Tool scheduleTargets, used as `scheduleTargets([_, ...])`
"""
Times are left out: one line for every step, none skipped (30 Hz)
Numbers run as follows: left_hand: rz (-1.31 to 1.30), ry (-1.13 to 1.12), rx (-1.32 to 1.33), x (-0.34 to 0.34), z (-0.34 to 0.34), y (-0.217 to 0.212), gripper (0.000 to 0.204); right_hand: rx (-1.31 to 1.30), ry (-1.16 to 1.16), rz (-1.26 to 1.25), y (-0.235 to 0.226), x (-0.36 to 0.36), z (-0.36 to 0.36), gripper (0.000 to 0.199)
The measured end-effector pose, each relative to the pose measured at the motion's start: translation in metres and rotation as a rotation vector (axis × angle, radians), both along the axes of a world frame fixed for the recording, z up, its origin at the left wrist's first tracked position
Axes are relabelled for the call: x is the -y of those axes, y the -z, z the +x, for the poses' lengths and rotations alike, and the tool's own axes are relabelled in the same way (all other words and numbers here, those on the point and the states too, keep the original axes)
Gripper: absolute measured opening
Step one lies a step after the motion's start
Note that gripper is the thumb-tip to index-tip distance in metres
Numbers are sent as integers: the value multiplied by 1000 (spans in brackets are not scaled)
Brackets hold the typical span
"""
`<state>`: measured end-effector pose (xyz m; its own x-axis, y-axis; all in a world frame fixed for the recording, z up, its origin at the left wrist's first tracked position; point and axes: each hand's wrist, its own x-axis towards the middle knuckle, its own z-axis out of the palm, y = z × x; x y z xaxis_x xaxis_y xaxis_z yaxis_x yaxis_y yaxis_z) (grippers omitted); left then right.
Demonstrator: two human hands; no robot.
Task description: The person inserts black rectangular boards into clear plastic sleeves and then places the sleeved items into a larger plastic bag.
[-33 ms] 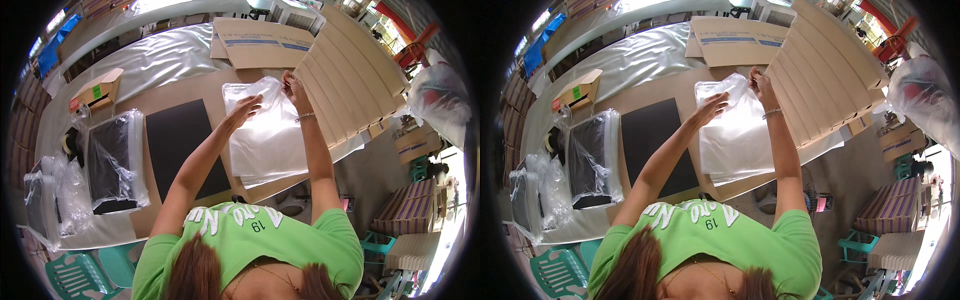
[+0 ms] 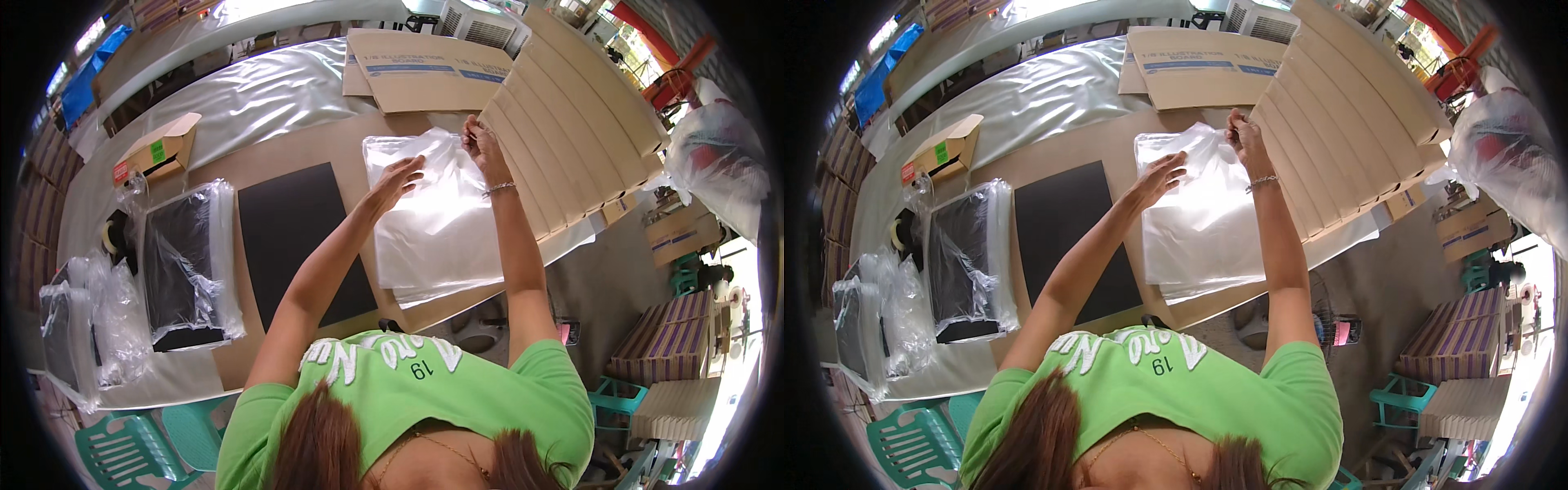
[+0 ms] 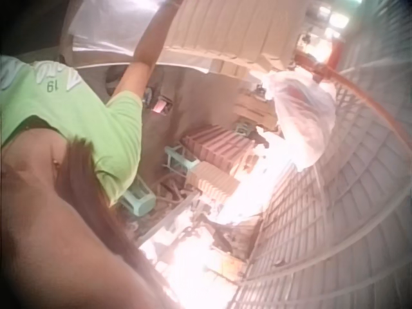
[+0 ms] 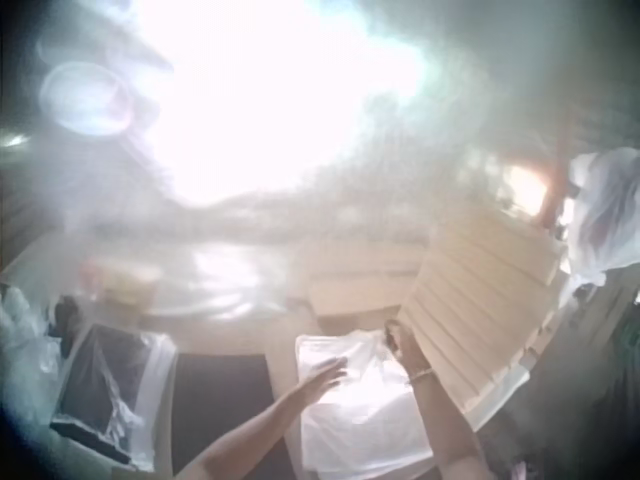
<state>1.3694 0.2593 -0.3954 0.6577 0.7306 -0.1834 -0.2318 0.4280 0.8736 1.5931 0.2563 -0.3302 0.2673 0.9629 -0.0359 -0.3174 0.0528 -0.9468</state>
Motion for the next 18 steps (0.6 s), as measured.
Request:
scheduleTargets([-19, -28, 1, 2, -1, 4, 58, -20, 13, 26, 1, 1, 5, 12])
scheduleTargets([-37, -54, 2, 2, -1, 7, 55, 47, 76, 4, 2, 4, 11, 14])
scheduleTargets([-35, -50, -9, -2, -8, 12, 56, 100, 22, -33, -2, 4, -1, 14])
scheduleTargets([-36, -40, -17, -5, -13, 16, 57, 156, -27, -72, -6, 7, -13, 14])
scheduleTargets([-37, -31, -24, -7, -17, 20, 58, 213, -78, -109, -10, 10, -27, 14])
scheduleTargets([-32, -27, 4, -7, -16, 20, 55, 334, -155, -158, -10, 14, -40, 16])
scheduleTargets([-29, -17, 35, -7, -13, 16, 52, 457, -230, -209, -7, 18, -51, 18])
scheduleTargets([-27, -11, 66, -6, -11, 14, 49, 577, -308, -260, -4, 21, -57, 21])
scheduleTargets([-27, 1, 82, -5, -8, 12, 46, 577, -418, -206, -1, 22, -52, 22])
scheduleTargets([-25, 14, 96, -6, -6, 10, 44, 574, -526, -148, 4, 18, -45, 23])
scheduleTargets([-23, 26, 111, -6, -4, 8, 41, 570, -634, -89, 10, 16, -38, 25])
scheduleTargets([-28, 7, 79, -8, -7, 10, 42, 605, -564, -48, 11, 15, -37, 20])
scheduleTargets([-37, -29, 68, -10, -10, 12, 44, 565, -506, -32, 11, 13, -35, 20])
scheduleTargets([-46, -65, 57, -11, -15, 13, 45, 526, -447, -16, 10, 10, -32, 21])
scheduleTargets([-55, -94, 48, -11, -17, 14, 46, 488, -382, -4, 8, 8, -26, 22])
scheduleTargets([-53, -107, 25, -11, -19, 15, 46, 520, -345, -14, 7, 7, -20, 24])
scheduleTargets([-45, -83, 13, -10, -18, 15, 46, 590, -366, -6, 10, 9, -18, 25])
scheduleTargets([-35, -73, -2, -11, -22, 17, 46, 657, -400, 9, 8, 8, -27, 26])
